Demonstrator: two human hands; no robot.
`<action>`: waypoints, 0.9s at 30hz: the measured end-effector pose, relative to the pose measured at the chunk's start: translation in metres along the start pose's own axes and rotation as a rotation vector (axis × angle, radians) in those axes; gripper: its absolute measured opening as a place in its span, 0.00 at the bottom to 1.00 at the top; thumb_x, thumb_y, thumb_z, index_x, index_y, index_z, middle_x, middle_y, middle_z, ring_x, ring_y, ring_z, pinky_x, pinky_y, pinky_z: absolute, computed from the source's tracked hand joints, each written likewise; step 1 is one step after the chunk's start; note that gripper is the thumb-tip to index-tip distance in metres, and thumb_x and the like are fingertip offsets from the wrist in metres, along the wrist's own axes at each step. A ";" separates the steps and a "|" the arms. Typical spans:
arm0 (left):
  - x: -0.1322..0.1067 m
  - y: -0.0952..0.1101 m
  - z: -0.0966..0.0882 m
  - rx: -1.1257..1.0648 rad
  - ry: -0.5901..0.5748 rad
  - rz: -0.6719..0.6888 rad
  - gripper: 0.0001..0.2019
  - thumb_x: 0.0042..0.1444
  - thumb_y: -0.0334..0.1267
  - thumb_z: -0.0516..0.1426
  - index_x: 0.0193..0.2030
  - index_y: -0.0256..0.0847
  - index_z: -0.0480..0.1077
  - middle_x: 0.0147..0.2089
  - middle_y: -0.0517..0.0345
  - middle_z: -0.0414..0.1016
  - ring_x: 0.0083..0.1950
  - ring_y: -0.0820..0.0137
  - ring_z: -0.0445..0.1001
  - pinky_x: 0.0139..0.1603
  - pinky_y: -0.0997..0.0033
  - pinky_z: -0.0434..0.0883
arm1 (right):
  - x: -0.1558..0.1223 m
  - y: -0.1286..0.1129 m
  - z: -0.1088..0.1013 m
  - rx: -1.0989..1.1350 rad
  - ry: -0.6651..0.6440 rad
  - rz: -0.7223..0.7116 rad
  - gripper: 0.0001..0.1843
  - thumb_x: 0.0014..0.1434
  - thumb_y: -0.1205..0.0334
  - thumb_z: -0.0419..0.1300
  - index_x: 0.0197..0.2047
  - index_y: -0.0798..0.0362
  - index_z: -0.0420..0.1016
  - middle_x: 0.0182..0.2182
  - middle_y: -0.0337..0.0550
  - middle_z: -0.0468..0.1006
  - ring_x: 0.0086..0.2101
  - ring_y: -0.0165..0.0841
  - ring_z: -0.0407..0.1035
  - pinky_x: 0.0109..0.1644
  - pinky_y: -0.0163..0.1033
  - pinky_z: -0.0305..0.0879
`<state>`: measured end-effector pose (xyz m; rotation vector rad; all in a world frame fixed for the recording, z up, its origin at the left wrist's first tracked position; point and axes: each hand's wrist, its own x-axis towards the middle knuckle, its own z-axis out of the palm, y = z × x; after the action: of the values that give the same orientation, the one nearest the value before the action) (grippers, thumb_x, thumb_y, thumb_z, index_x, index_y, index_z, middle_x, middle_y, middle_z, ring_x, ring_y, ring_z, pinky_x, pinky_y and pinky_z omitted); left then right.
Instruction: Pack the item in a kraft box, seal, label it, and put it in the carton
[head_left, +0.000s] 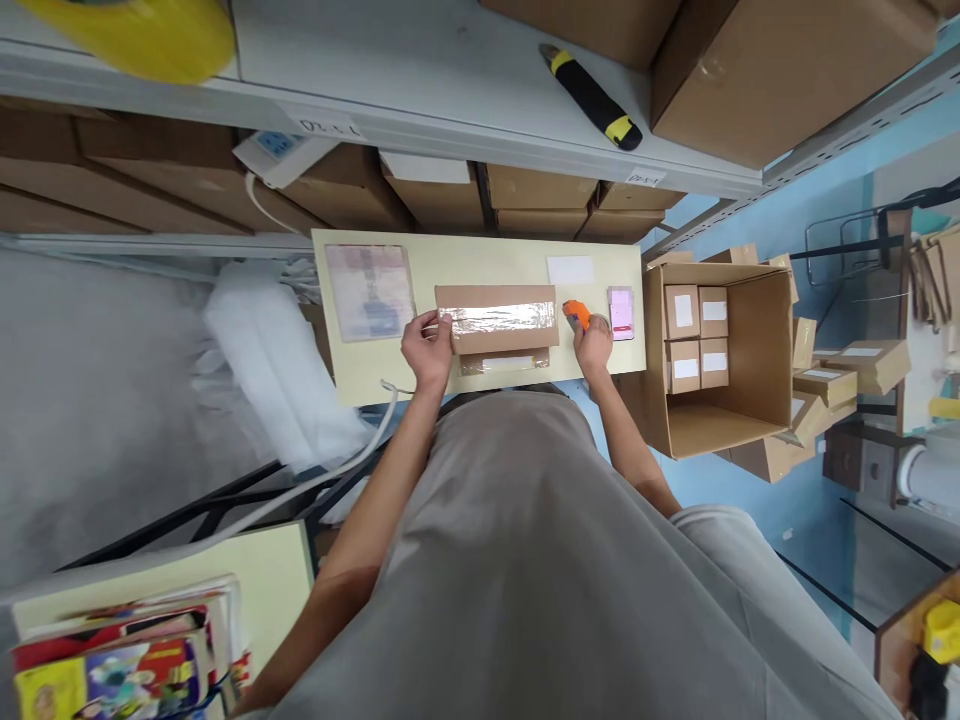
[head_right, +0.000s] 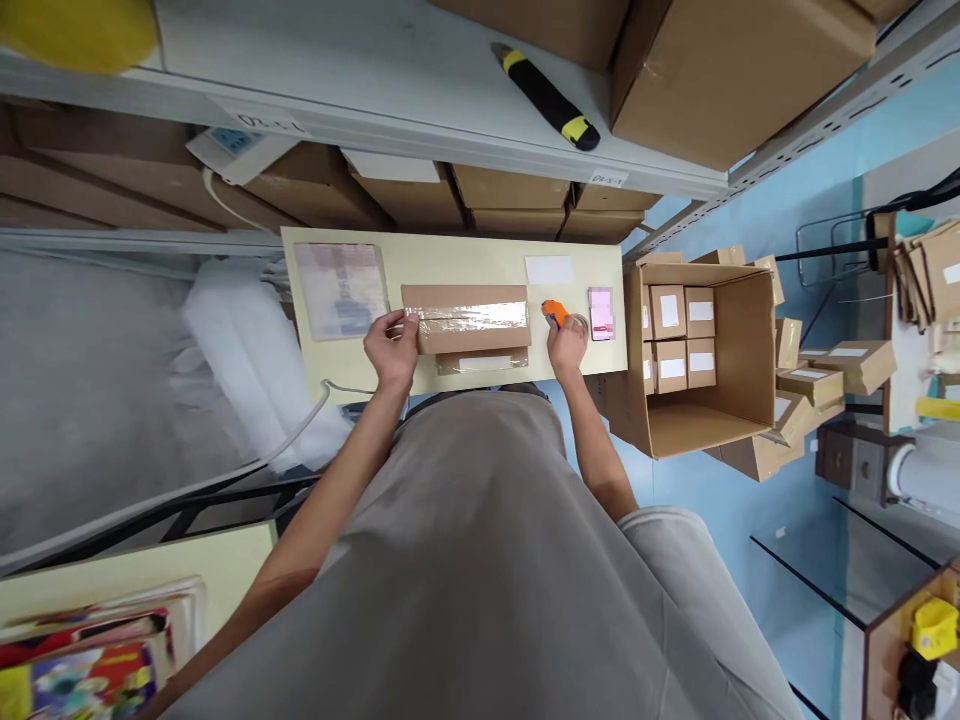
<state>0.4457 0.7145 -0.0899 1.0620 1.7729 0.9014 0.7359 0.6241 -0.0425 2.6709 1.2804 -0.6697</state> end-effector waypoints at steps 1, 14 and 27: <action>0.000 -0.001 0.000 -0.006 -0.013 0.017 0.13 0.70 0.42 0.66 0.55 0.38 0.82 0.57 0.44 0.85 0.52 0.63 0.83 0.58 0.65 0.79 | -0.004 -0.007 -0.004 0.058 0.019 -0.052 0.30 0.86 0.56 0.38 0.74 0.62 0.70 0.67 0.69 0.81 0.69 0.46 0.74 0.74 0.44 0.64; 0.003 -0.008 0.007 0.090 -0.202 0.030 0.29 0.59 0.55 0.76 0.60 0.41 0.81 0.53 0.40 0.87 0.64 0.41 0.83 0.71 0.45 0.76 | -0.007 -0.072 -0.021 0.221 -0.163 -0.123 0.32 0.86 0.43 0.44 0.72 0.59 0.74 0.59 0.63 0.88 0.61 0.48 0.82 0.62 0.40 0.74; 0.015 0.000 -0.037 -0.063 -0.297 0.104 0.26 0.57 0.34 0.68 0.64 0.43 0.81 0.66 0.44 0.81 0.61 0.57 0.83 0.66 0.56 0.81 | -0.036 -0.051 -0.058 0.464 -0.075 -0.134 0.45 0.80 0.31 0.40 0.71 0.59 0.77 0.55 0.63 0.87 0.59 0.48 0.80 0.61 0.45 0.76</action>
<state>0.4073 0.7231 -0.0804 1.1891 1.4472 0.8087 0.6972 0.6470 0.0303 2.8832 1.4418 -1.2066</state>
